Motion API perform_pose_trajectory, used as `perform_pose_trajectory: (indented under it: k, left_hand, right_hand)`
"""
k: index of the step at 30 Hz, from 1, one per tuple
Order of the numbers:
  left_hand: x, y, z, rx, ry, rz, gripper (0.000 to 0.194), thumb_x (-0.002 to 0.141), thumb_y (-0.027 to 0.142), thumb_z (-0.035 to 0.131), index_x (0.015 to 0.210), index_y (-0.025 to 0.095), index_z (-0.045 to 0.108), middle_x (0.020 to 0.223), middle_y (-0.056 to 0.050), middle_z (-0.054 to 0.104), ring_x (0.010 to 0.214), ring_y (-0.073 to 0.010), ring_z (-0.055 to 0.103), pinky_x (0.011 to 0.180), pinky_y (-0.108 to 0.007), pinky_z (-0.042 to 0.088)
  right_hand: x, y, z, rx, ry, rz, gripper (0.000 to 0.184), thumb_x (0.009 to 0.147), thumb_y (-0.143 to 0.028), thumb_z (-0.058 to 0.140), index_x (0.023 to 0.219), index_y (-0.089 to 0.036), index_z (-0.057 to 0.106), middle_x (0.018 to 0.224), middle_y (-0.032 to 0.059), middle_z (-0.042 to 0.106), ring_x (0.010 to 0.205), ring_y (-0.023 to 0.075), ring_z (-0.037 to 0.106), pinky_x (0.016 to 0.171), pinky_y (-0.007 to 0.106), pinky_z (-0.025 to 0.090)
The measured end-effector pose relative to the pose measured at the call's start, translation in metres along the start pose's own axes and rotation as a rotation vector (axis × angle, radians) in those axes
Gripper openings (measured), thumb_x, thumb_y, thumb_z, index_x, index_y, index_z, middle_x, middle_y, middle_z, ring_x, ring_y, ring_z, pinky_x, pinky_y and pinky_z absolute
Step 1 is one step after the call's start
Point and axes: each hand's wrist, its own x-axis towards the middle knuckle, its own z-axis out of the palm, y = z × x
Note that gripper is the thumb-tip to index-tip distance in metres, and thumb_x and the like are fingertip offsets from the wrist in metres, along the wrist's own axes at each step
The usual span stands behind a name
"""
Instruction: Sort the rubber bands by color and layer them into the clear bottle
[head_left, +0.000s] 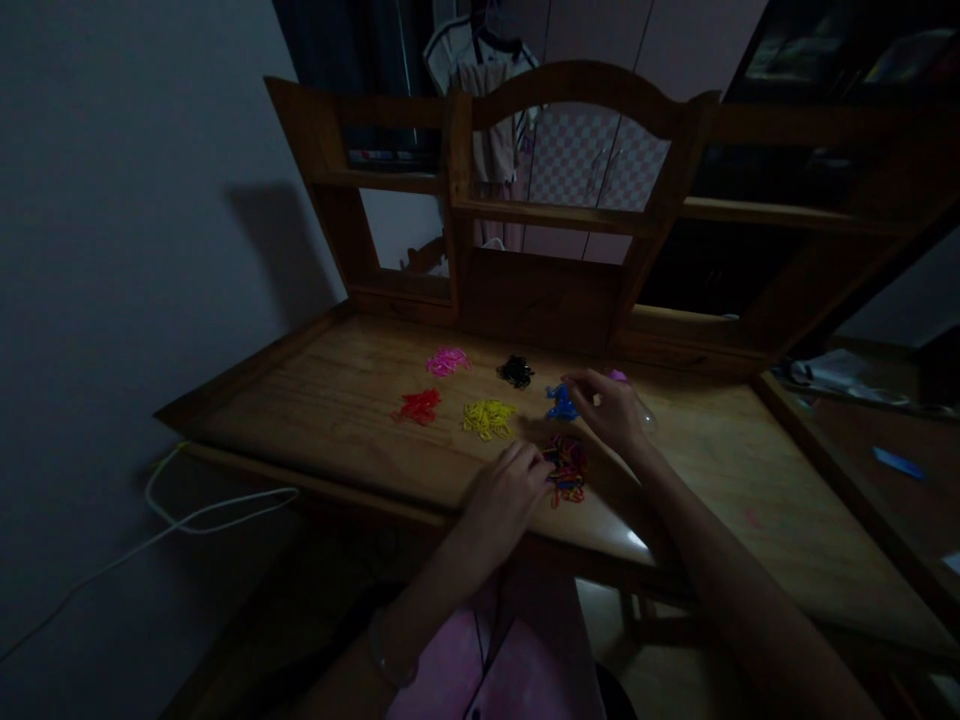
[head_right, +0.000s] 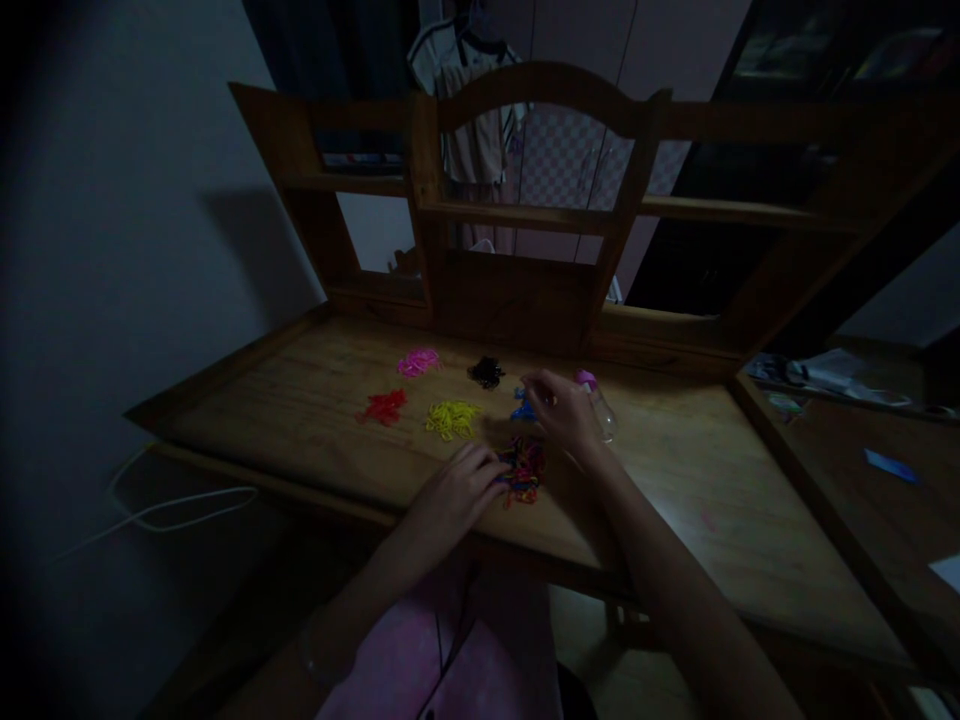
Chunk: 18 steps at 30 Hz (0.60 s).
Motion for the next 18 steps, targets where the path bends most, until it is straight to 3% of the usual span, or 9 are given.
perform_pose_trajectory:
  k: [5,14,18]
  left_hand:
    - [0.006,-0.002,0.000,0.044,0.006,-0.001,0.011,0.091,0.022,0.058,0.095,0.021,0.069,0.096,-0.004,0.063,0.097,-0.0210,0.055,0.088,-0.036,0.046]
    - [0.006,-0.013,0.011,-0.360,0.268,-0.135,0.005,0.079,0.025,0.075,0.083,0.024,0.077,0.091,-0.003,0.068,0.092,-0.0180,0.062,0.084,-0.030,0.049]
    - [0.009,-0.019,0.006,-0.469,0.338,-0.215,0.007,0.076,0.029,0.077,0.078,0.023,0.078,0.087,-0.003,0.069,0.085,-0.0168,0.064,0.076,-0.027,0.051]
  right_hand:
    - [0.000,0.006,-0.001,-0.052,-0.007,0.022,0.023,0.092,-0.030,0.050,0.095,-0.019,0.069,0.078,0.0043,0.070,0.065,0.0152,0.060,0.065,0.026,0.043]
    - [0.000,0.003,-0.004,-0.102,0.008,0.038,0.023,0.092,-0.028,0.050,0.096,-0.017,0.070,0.080,0.0048,0.071,0.066,0.0143,0.060,0.064,0.025,0.040]
    - [0.002,0.000,-0.012,-0.019,-0.057,0.068,0.026,0.093,-0.031,0.050,0.097,-0.015,0.070,0.081,0.0057,0.071,0.067,0.0141,0.060,0.063,0.025,0.040]
